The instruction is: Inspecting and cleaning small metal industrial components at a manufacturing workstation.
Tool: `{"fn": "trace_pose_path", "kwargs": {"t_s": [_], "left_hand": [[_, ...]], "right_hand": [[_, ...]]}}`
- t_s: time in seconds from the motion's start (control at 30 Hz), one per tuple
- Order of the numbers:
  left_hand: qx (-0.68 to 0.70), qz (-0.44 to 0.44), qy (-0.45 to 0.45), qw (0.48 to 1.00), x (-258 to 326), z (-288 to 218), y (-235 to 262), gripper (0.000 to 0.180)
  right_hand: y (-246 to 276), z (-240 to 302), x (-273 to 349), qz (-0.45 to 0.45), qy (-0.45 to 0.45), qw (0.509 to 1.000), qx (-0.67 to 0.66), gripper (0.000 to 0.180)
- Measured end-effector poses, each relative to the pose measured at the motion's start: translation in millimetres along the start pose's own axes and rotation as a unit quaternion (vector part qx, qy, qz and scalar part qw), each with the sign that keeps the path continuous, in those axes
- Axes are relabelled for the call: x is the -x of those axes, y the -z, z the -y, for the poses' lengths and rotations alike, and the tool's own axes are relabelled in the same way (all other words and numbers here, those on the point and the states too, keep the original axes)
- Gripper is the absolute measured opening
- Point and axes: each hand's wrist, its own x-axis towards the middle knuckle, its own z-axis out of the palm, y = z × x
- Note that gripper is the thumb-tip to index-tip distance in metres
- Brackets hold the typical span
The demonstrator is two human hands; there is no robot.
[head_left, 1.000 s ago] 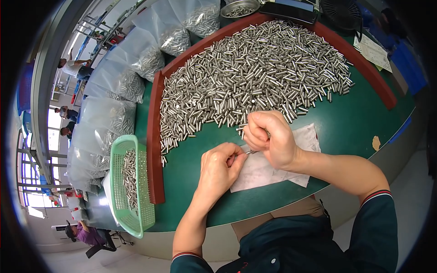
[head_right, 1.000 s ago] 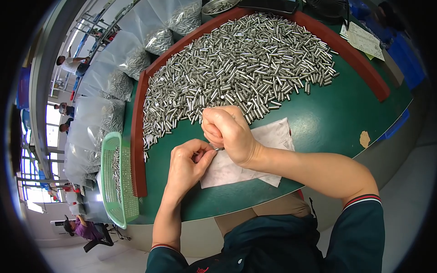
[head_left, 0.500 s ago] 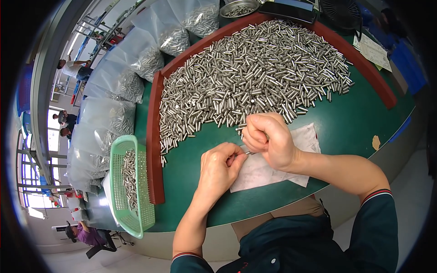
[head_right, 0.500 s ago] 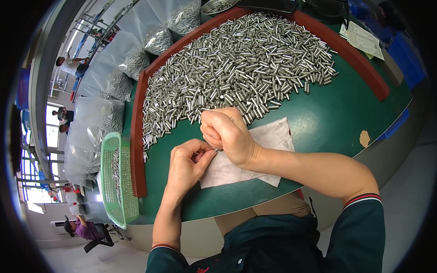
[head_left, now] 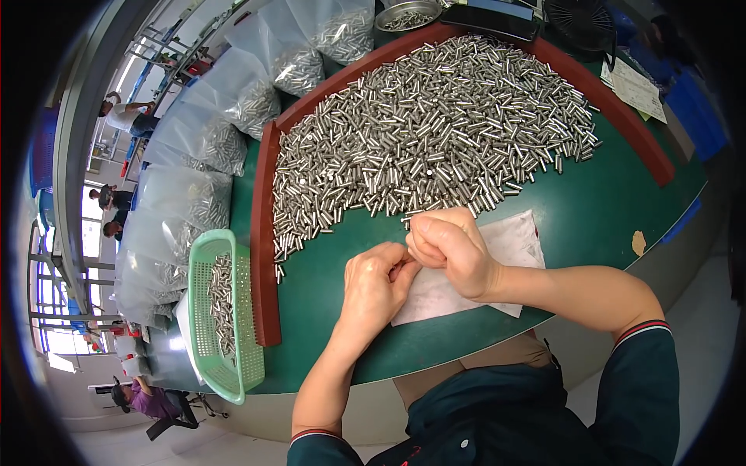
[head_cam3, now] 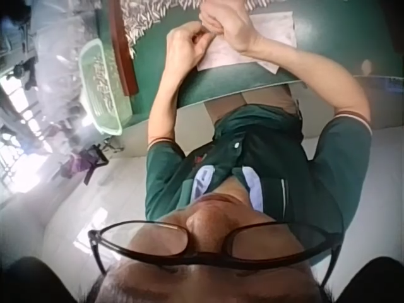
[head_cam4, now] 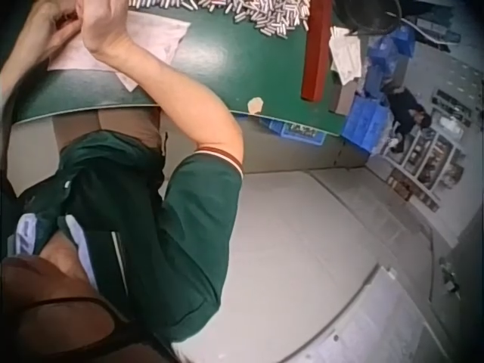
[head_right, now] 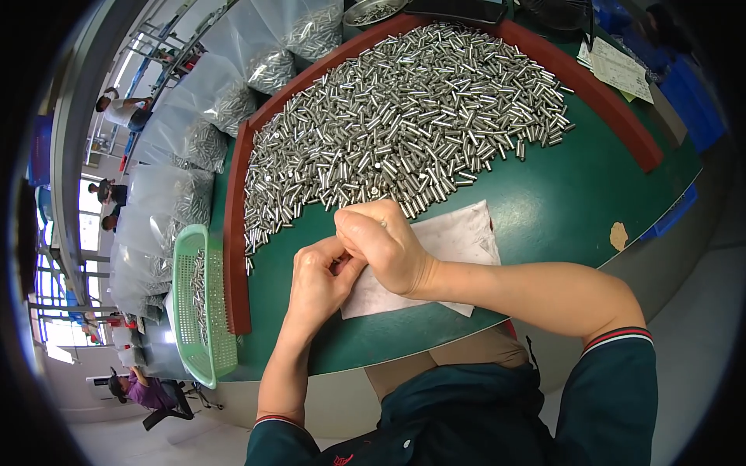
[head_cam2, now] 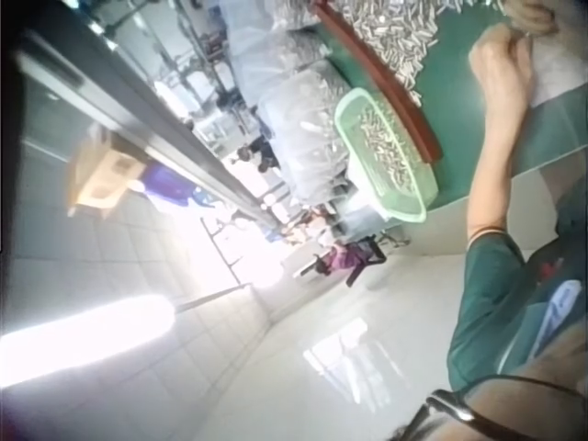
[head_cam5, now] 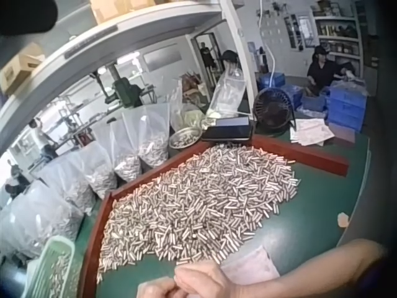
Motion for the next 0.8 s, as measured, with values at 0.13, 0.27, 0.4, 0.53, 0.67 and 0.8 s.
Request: {"fn": "trace_pose_path", "kwargs": {"t_s": [0.13,0.27,0.4,0.53,0.67,0.8], "left_hand": [[0.072,-0.01,0.042,0.996,1,-4,6,0.01],[0.648,0.085,0.201,0.73,0,22,21,0.012],[0.712,0.103,0.222,0.658,-2,30,20,0.015],[0.696,0.089,0.225,0.676,-3,30,23,0.02],[0.682,0.074,0.237,0.688,-5,30,23,0.019],[0.698,0.023,0.245,0.672,-5,23,25,0.022]], "right_hand": [[-1,1,0,-0.012,-0.013,1.0,-0.024,0.034],[3,8,-4,-0.024,-0.037,0.996,-0.081,0.036],[2,12,-3,-0.029,-0.035,0.994,-0.102,0.037],[3,10,-7,-0.029,-0.019,0.995,-0.094,0.037],[5,11,-10,-0.03,-0.021,0.994,-0.103,0.037],[8,17,-14,-0.046,0.005,0.993,-0.107,0.037]]}}
